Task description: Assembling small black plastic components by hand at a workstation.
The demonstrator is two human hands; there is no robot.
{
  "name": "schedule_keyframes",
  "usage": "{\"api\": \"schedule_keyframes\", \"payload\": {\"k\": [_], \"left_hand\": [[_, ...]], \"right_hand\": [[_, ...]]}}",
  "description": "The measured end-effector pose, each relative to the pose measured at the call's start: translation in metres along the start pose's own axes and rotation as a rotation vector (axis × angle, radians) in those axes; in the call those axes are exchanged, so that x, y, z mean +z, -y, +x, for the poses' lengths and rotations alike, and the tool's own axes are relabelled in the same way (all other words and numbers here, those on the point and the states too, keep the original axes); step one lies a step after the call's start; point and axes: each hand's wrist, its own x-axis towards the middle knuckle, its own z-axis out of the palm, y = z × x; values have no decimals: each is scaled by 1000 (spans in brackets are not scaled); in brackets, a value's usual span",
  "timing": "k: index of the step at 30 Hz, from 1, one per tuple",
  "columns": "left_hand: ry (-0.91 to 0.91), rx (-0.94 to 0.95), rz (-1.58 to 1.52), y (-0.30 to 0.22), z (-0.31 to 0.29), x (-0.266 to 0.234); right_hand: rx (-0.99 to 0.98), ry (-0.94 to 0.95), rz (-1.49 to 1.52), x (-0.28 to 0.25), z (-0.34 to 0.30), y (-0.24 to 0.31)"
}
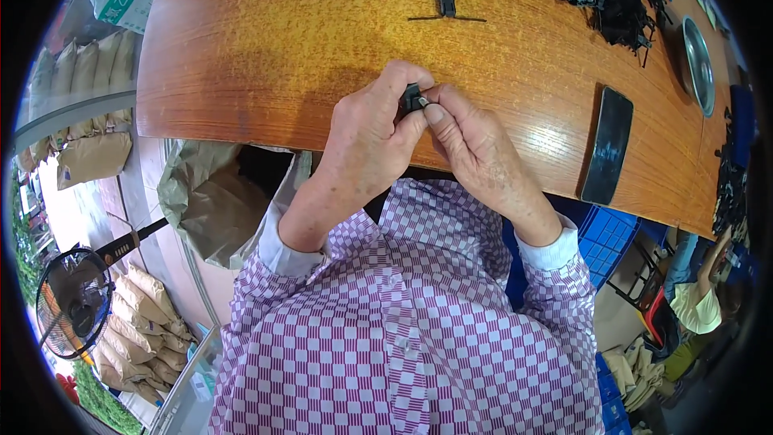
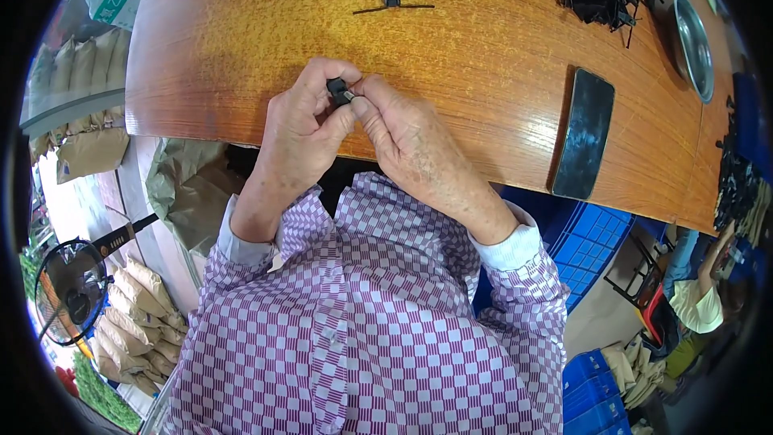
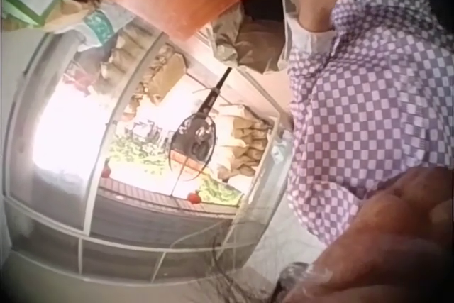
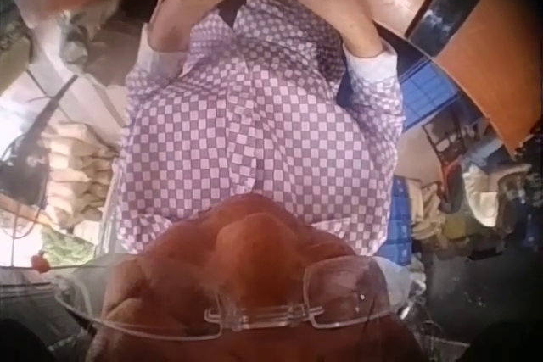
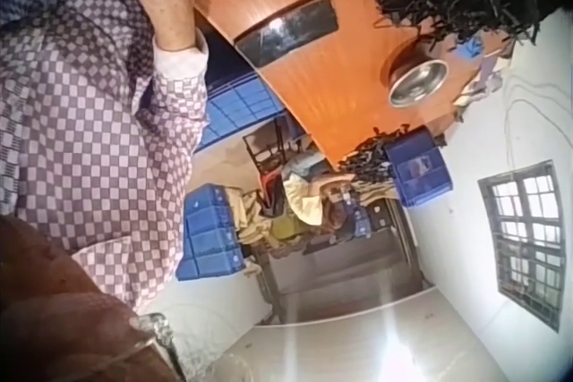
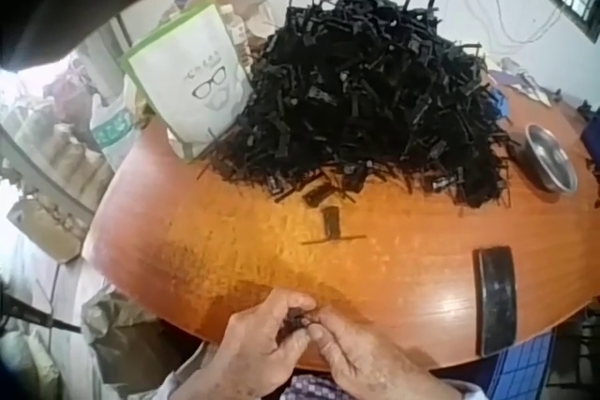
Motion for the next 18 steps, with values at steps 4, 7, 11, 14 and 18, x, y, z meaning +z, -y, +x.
{"api": "schedule_keyframes", "payload": {"k": [4, 7, 11, 14, 18], "left_hand": [[-92, 69, 133, -1, -1, 3], [-119, 81, 101, 0, -2, 1], [-71, 8, -92, 2, -2, -6], [-15, -72, -189, 5, -1, -10], [6, -43, -201, 10, -2, -8]], "right_hand": [[-39, -39, 23, 10, 5, -4], [-34, -35, 31, 11, 6, 0], [47, 13, 69, 6, 5, 4], [132, 48, 138, 4, 5, 5], [187, 64, 124, 6, 3, 6]]}}
